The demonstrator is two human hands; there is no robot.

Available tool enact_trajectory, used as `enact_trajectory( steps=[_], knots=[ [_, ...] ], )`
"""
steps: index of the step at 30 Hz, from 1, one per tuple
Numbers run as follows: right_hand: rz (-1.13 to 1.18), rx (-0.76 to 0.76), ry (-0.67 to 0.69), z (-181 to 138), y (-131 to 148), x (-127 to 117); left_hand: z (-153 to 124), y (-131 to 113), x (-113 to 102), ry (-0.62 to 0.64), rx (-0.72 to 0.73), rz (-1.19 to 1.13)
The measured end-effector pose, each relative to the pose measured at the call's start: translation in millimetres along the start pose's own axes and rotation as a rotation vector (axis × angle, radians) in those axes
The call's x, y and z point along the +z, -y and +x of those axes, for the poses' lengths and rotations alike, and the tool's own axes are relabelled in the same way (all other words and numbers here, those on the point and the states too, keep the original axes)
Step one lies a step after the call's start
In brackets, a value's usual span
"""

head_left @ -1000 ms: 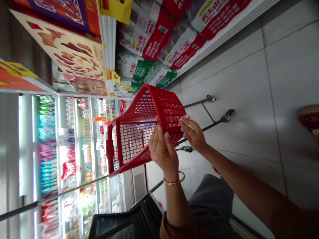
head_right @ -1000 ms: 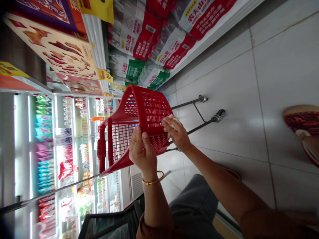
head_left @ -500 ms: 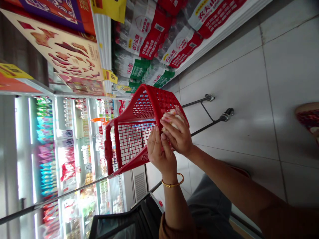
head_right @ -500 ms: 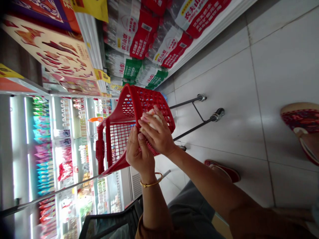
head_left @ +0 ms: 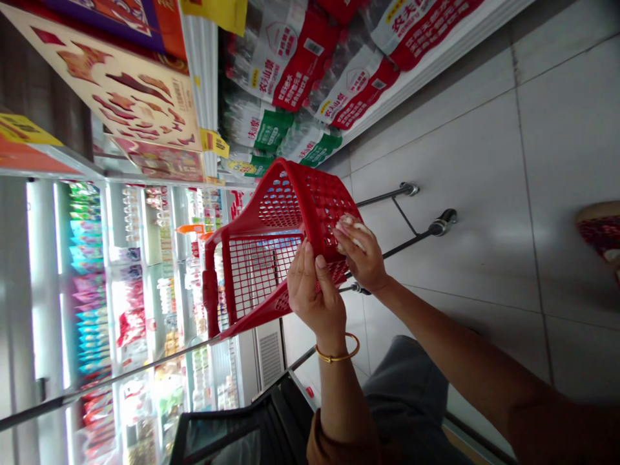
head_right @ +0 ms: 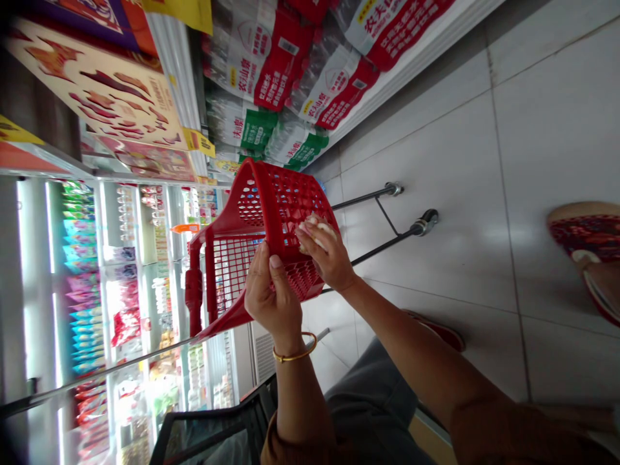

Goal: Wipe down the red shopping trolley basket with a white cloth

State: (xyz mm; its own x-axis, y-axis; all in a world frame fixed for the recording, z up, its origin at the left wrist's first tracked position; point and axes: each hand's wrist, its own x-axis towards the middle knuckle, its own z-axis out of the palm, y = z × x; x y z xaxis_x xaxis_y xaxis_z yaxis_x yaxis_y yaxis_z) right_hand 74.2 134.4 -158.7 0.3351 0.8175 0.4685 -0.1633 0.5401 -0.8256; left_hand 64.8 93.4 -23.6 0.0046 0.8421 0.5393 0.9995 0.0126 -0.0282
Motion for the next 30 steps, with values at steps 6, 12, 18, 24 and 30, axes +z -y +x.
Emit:
enact_trajectory(
  steps=[6,12,18,24,30],
  knots=[
    [-0.037,0.026,0.003,-14,-13,-4,0,1,1,-0.006,0.004,0.016],
    [-0.082,0.035,0.035,-21,-21,-10,-1,3,2,-0.016,0.013,0.028],
    [-0.061,0.119,0.032,-21,-20,-15,-1,6,3,-0.04,0.046,0.035],
    [0.039,0.172,-0.005,19,6,-15,-4,7,3,-0.051,0.033,0.004],
    [0.163,0.052,0.131,75,40,0,-10,8,1,-0.057,0.073,-0.028]
  ],
)
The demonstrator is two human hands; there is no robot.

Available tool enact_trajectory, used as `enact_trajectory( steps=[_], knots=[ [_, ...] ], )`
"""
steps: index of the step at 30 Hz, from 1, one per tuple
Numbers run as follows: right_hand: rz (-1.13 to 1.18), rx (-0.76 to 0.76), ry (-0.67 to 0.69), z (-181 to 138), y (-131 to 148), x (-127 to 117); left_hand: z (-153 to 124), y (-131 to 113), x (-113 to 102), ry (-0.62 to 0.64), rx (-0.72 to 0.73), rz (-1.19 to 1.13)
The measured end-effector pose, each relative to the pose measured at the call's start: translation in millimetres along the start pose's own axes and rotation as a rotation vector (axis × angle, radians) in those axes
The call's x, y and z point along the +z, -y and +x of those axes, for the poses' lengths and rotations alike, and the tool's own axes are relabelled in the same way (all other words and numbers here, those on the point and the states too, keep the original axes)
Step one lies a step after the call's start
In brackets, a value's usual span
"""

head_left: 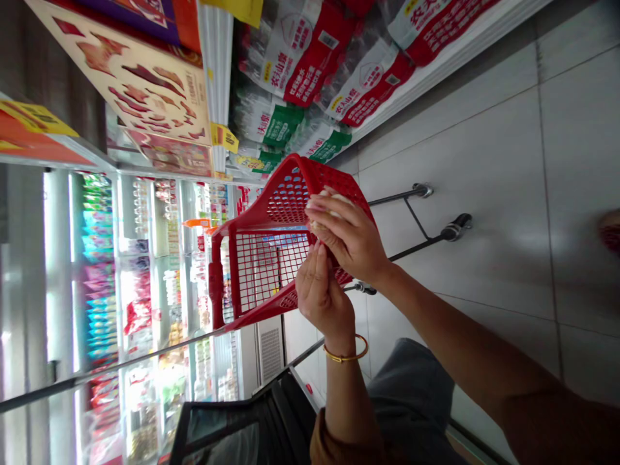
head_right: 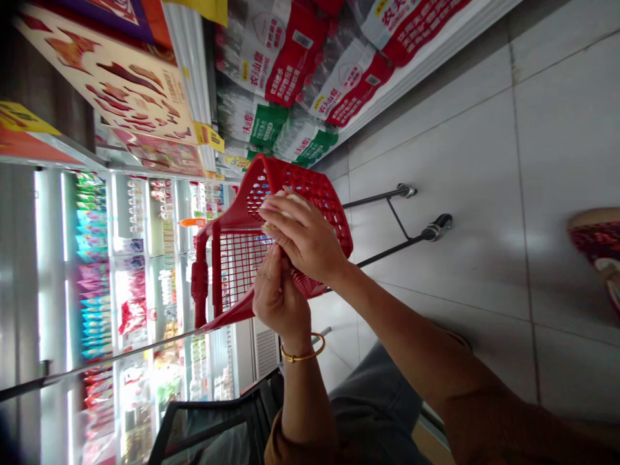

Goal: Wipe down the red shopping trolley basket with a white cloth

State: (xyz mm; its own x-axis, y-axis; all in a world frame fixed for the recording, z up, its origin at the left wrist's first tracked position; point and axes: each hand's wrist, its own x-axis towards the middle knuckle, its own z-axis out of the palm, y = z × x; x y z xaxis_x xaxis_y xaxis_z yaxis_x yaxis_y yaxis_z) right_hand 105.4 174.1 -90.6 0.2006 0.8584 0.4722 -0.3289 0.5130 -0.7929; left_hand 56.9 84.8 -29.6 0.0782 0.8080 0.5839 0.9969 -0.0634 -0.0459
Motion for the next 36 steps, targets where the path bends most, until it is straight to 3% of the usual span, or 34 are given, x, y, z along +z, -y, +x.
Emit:
enact_trajectory(
  steps=[4,14,22,36],
  knots=[
    [0.022,-0.022,0.073,-4,-1,0,-4,0,-2,-0.02,0.006,-0.008],
    [0.079,-0.053,0.011,-39,-18,4,-11,10,-11,0.017,-0.064,-0.072],
    [0.085,0.142,0.055,-81,-35,-1,-18,25,-22,0.054,-0.151,-0.141],
    [-0.087,0.118,0.038,-108,-26,10,-35,28,-44,0.067,-0.367,-0.138]
  ],
)
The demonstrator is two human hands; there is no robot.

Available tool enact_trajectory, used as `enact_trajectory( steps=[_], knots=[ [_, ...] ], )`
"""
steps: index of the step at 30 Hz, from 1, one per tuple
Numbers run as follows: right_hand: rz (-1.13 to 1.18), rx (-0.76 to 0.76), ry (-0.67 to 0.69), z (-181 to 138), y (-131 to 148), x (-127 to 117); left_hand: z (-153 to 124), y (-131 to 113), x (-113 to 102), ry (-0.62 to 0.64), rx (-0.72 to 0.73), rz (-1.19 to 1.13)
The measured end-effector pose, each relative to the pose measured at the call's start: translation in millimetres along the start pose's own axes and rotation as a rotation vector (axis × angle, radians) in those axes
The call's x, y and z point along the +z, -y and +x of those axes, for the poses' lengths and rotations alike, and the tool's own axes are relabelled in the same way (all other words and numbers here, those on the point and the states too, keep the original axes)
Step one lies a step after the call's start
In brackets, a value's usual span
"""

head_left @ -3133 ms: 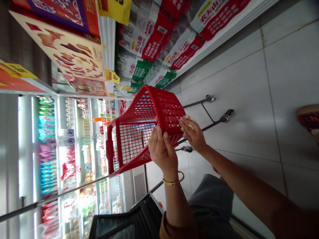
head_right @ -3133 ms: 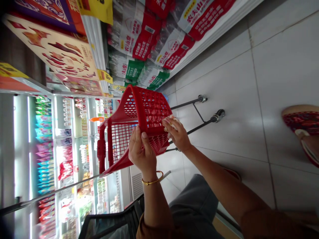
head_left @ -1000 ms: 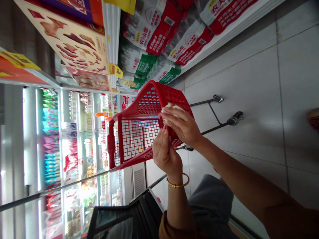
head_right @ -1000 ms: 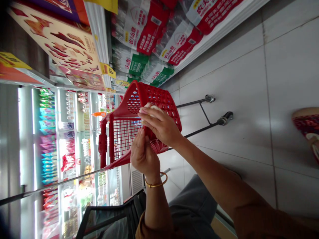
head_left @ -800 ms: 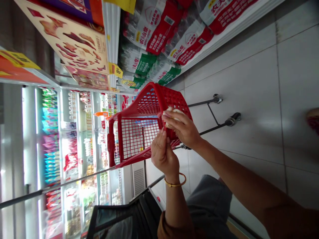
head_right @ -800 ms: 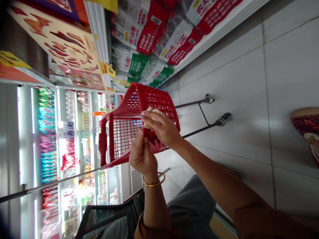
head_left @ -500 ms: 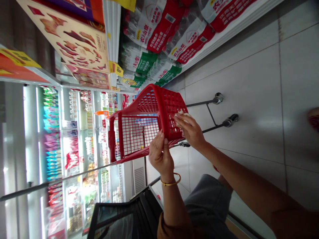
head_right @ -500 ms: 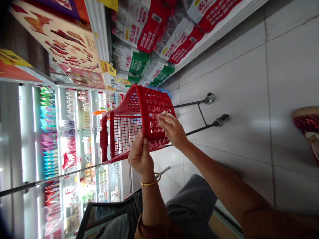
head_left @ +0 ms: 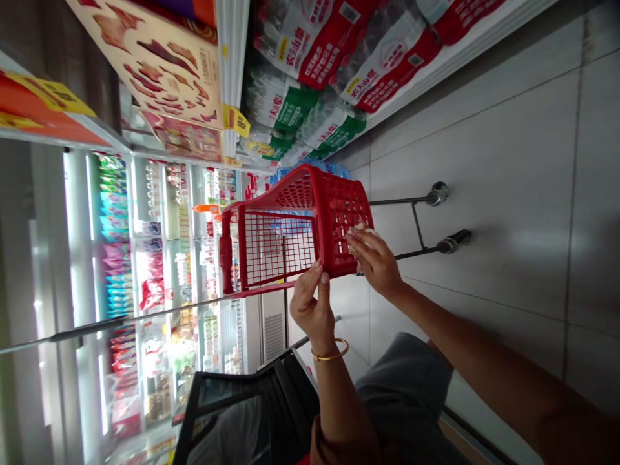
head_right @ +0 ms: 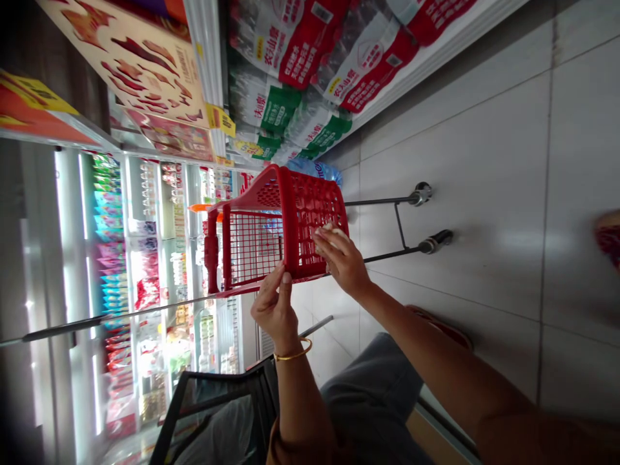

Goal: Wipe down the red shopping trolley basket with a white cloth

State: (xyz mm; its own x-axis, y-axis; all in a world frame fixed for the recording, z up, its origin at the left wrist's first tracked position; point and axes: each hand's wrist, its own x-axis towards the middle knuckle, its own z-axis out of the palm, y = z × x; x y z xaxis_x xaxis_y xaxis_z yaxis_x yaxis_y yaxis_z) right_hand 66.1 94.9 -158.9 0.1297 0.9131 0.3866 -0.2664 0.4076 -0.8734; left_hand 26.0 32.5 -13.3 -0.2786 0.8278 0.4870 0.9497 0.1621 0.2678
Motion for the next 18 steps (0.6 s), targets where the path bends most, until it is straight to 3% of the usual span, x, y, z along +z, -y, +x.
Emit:
enact_trajectory(
  steps=[3,6,12,18],
  knots=[
    [0.002,0.008,-0.007,-5,4,2,-2,-7,0,-0.061,-0.057,0.098],
    [0.018,-0.014,-0.022,-7,6,3,1,-13,1,-0.083,-0.018,0.226],
    [0.075,-0.054,-0.026,4,21,0,3,-11,6,0.064,0.095,0.335],
    [0.215,-0.154,0.138,25,45,9,-3,-10,12,0.083,0.062,0.276]
  ],
)
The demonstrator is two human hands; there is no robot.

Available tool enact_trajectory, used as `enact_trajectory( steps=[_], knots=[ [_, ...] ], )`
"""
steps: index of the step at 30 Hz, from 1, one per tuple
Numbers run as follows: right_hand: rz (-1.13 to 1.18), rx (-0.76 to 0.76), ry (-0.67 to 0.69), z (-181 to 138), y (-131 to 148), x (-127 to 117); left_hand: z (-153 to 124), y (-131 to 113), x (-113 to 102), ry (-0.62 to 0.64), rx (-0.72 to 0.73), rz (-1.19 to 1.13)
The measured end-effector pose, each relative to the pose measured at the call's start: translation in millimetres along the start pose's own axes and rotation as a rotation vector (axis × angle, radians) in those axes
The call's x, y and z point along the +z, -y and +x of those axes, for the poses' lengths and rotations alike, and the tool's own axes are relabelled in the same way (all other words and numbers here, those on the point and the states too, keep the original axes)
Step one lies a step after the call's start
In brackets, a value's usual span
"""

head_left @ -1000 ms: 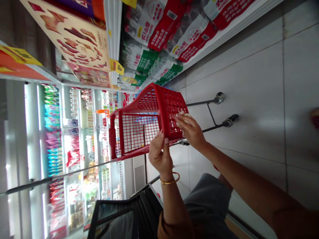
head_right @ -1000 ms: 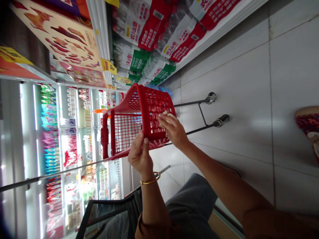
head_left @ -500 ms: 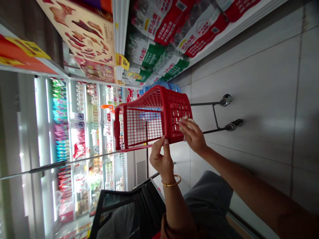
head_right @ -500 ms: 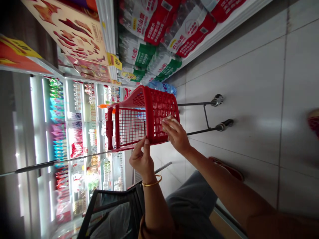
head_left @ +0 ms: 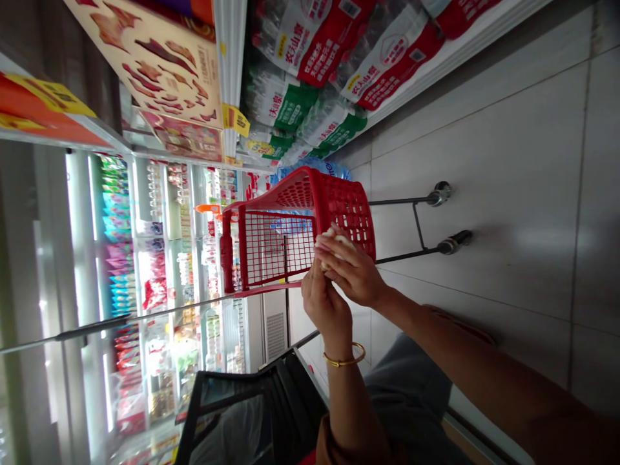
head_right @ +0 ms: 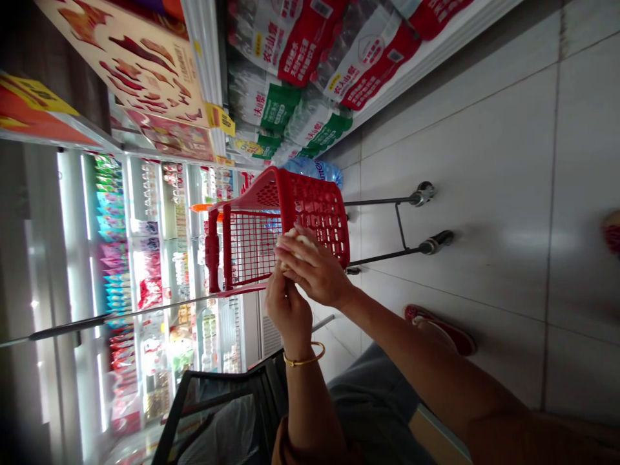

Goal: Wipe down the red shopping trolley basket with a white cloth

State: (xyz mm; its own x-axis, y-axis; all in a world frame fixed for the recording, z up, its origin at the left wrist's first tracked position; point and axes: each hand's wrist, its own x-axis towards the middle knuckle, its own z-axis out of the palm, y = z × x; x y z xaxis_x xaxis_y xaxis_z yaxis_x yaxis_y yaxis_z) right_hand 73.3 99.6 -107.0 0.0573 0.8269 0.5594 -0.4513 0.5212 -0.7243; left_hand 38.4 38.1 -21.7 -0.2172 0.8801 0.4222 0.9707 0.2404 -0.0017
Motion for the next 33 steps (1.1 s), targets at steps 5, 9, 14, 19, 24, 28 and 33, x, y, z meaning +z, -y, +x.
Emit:
enact_trajectory(
  steps=[5,9,14,19,24,28,33],
  knots=[
    [-0.011,-0.015,-0.005,6,-11,10,-2,2,-1,-0.012,-0.065,-0.018],
    [0.023,-0.049,-0.001,7,-21,12,-2,9,-1,-0.007,-0.064,-0.047],
    [0.036,-0.033,0.039,10,-28,15,-2,16,-2,0.007,-0.081,-0.092],
    [0.035,-0.036,0.071,19,-39,17,-1,23,-5,0.027,-0.102,-0.127],
    [0.045,-0.022,0.082,26,-44,18,-2,29,-8,0.049,-0.096,-0.142],
    [0.033,0.014,0.082,27,-42,19,-2,30,-11,0.074,-0.103,-0.155],
    [0.011,0.026,0.013,35,-39,19,-3,29,-15,0.088,-0.095,-0.153]
  ],
)
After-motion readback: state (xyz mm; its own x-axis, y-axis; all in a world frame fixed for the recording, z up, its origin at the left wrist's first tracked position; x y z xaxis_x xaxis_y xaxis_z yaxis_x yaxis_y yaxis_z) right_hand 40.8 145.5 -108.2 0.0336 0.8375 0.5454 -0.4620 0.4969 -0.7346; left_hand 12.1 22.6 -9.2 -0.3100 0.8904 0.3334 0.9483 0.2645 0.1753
